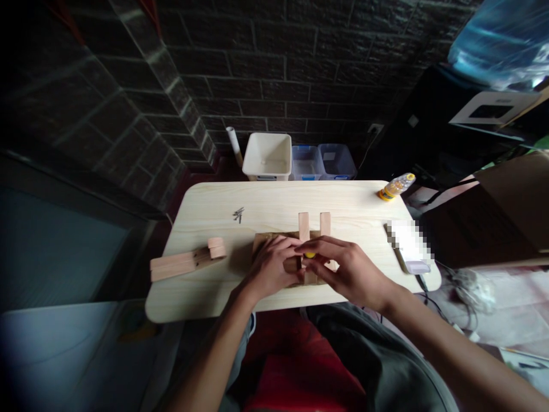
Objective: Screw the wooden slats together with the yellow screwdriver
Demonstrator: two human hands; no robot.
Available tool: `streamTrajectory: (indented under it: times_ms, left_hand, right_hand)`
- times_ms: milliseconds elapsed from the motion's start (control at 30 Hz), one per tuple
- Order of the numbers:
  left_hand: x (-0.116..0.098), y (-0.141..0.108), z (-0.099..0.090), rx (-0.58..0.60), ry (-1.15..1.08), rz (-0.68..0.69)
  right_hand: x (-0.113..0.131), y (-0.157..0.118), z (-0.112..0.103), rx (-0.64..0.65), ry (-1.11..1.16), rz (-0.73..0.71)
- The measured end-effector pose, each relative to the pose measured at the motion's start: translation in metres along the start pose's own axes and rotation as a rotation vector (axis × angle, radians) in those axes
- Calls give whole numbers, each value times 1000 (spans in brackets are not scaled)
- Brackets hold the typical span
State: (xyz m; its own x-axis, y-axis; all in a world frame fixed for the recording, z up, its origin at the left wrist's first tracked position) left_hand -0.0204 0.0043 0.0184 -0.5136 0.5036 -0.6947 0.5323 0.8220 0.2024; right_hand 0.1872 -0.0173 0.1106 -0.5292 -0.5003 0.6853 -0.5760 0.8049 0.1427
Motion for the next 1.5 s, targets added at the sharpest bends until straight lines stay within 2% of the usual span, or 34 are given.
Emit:
streamTrajectory:
  times_ms: [267,500,700,1133,1233,1500]
  left_hand:
    - [4,-1,3,2,-10,25]
    - [4,0,4,13,-13,16]
    - [3,-1,3,0,-2,31]
    - [4,0,4,-4,11,35]
    - [3,0,3,0,18,37]
    - [1,0,3,-31,53,51]
  right_hand:
    - [7,2,-10,121,-92,-103]
    - [13,14,-29,131,-287,-197]
    - [16,23,-27,164,-335,-249]
    - [13,29,-13,216,-428,-89]
    - [19,30,-14,225,-484,-51]
    - [41,46,-24,372,-688,-5]
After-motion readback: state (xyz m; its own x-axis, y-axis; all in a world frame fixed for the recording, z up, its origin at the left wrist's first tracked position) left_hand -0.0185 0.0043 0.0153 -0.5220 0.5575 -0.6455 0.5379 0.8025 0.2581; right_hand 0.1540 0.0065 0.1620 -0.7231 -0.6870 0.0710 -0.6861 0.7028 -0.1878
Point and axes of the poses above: each hand's wrist, its own y-axis towards the middle knuckle, its own z-axis out of the palm, x = y × z, the point moved 1 cm from there along y, towards the middle knuckle, and after that the axes turned 1 degree about z, right-handed, at the moved point
